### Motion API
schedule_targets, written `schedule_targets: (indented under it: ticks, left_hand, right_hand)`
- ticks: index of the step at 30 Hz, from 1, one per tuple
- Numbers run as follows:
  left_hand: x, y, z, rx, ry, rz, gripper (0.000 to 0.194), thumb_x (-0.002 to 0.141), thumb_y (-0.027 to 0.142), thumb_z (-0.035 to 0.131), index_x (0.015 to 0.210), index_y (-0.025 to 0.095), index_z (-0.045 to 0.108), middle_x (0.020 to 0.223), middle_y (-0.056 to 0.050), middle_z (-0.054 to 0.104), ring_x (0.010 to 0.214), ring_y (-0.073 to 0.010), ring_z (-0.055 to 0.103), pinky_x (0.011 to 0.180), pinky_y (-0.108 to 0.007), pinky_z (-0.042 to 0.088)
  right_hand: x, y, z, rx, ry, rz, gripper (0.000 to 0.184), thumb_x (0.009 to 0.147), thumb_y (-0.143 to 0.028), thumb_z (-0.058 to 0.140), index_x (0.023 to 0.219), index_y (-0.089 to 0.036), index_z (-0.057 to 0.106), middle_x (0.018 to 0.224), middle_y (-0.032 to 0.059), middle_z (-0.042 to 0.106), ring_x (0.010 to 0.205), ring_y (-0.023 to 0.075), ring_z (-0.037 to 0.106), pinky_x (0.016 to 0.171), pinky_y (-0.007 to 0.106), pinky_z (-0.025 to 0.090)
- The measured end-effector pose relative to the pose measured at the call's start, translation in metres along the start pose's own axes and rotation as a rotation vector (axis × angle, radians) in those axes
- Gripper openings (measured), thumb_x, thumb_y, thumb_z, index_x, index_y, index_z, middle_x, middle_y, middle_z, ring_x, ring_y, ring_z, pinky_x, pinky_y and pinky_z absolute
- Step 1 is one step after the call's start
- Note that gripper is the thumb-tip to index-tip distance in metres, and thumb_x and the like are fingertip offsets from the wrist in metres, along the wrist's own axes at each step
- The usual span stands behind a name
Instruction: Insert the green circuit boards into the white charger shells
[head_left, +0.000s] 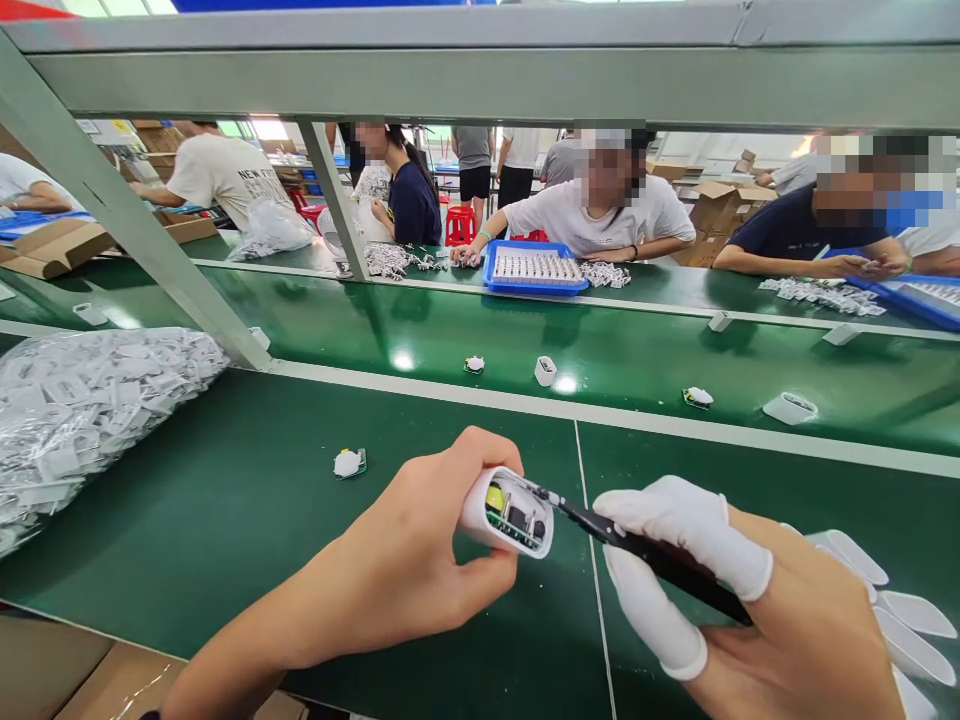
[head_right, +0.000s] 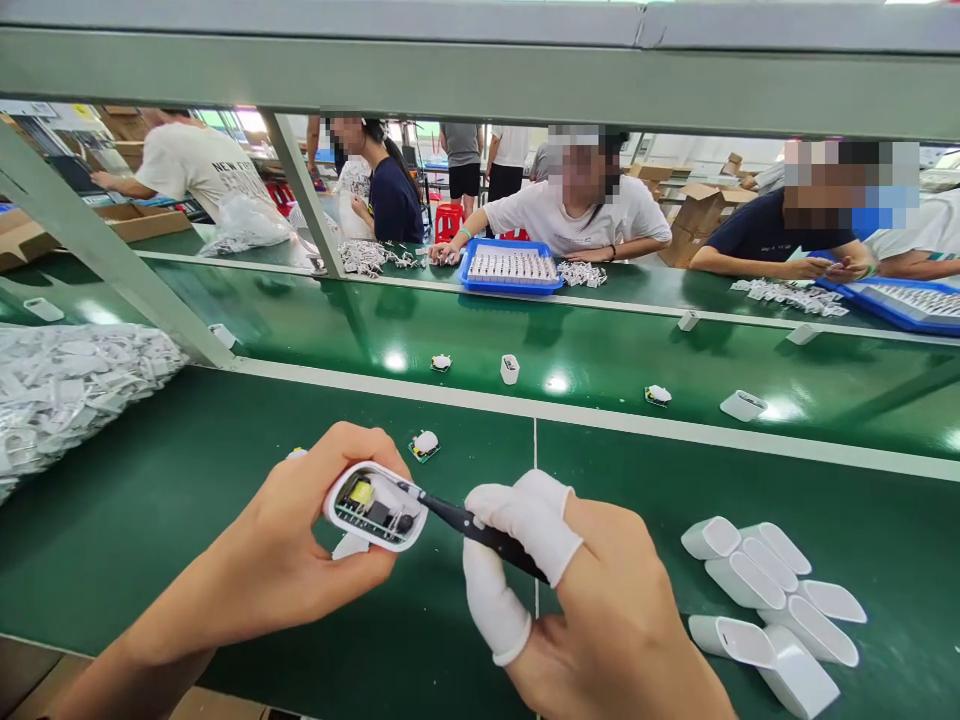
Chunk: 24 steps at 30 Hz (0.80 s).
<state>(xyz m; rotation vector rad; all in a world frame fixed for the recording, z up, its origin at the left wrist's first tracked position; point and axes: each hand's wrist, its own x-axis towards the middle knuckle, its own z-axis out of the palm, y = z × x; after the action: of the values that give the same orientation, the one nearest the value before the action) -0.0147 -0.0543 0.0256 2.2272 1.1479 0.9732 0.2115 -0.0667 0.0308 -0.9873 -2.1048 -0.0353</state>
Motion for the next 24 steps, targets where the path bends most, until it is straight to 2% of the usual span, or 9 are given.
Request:
schedule_targets:
  ticks: [4, 8, 13, 16, 19, 21, 24]
  left_hand:
    - [-0.002, -0.002, -0.001, 0.017, 0.009, 0.024, 0.039, 0.071, 0.002, 0.057, 0.098, 0.028, 0.045, 0.084, 0.009, 0.058, 0.066, -0.0066, 0.052, 0.057, -0.018, 0.039]
    - [-0.002, -0.004, -0.002, 0.061, 0.007, 0.064, 0.036, 0.073, 0.001, 0.059, 0.096, 0.026, 0.046, 0.084, 0.008, 0.057, 0.068, -0.0065, 0.052, 0.060, -0.018, 0.040]
    - [0.000, -0.007, 0.000, 0.054, 0.025, 0.051, 0.038, 0.073, 0.002, 0.061, 0.098, 0.026, 0.047, 0.087, 0.008, 0.060, 0.070, -0.0066, 0.055, 0.060, -0.017, 0.042]
    - [0.001, -0.009, 0.000, 0.030, 0.130, 0.057, 0.037, 0.073, 0.002, 0.061, 0.098, 0.026, 0.047, 0.090, 0.007, 0.063, 0.073, -0.0068, 0.060, 0.061, -0.016, 0.045]
    - [0.003, -0.010, 0.001, 0.045, 0.223, 0.042, 0.036, 0.073, 0.003, 0.061, 0.097, 0.026, 0.049, 0.087, 0.007, 0.063, 0.072, -0.0060, 0.061, 0.062, -0.013, 0.046]
    - [0.006, -0.010, 0.004, 0.049, 0.220, 0.027, 0.035, 0.073, 0.003, 0.061, 0.096, 0.026, 0.049, 0.085, 0.008, 0.062, 0.068, -0.0052, 0.060, 0.060, -0.012, 0.046]
    - [0.008, -0.009, 0.013, 0.013, 0.193, 0.046, 0.036, 0.072, 0.003, 0.061, 0.096, 0.026, 0.048, 0.081, 0.009, 0.060, 0.062, -0.0039, 0.057, 0.056, -0.011, 0.044]
  right_hand:
    - [-0.001, 0.003, -0.003, 0.012, -0.015, 0.026, 0.016, 0.088, -0.017, 0.055, 0.100, -0.026, 0.062, 0.075, -0.0074, 0.067, 0.063, 0.0059, 0.065, 0.062, 0.015, 0.051]
    - [-0.001, 0.002, -0.001, 0.096, -0.027, 0.021, 0.018, 0.089, -0.016, 0.055, 0.102, -0.026, 0.060, 0.076, -0.0077, 0.067, 0.060, 0.0060, 0.061, 0.056, 0.018, 0.047]
    - [0.002, 0.006, 0.002, 0.156, -0.012, 0.021, 0.020, 0.088, -0.013, 0.056, 0.104, -0.025, 0.060, 0.075, -0.0068, 0.065, 0.057, 0.0065, 0.058, 0.054, 0.018, 0.047]
    - [0.008, 0.014, 0.013, 0.265, 0.094, 0.086, 0.019, 0.088, -0.011, 0.056, 0.099, -0.025, 0.060, 0.075, -0.0057, 0.064, 0.059, 0.0080, 0.059, 0.054, 0.017, 0.048]
    - [0.012, 0.019, 0.033, 0.450, 0.197, 0.143, 0.019, 0.093, -0.012, 0.053, 0.106, -0.025, 0.058, 0.088, -0.0010, 0.068, 0.070, 0.0116, 0.065, 0.057, 0.019, 0.053]
    - [0.012, 0.016, 0.045, 0.532, 0.204, 0.093, 0.024, 0.094, -0.017, 0.055, 0.117, -0.025, 0.056, 0.098, 0.0023, 0.068, 0.077, 0.0134, 0.068, 0.061, 0.020, 0.057]
    - [0.008, 0.009, 0.057, 0.425, 0.191, -0.053, 0.038, 0.093, -0.023, 0.065, 0.129, -0.025, 0.055, 0.109, 0.0078, 0.066, 0.091, 0.0181, 0.070, 0.072, 0.026, 0.062]
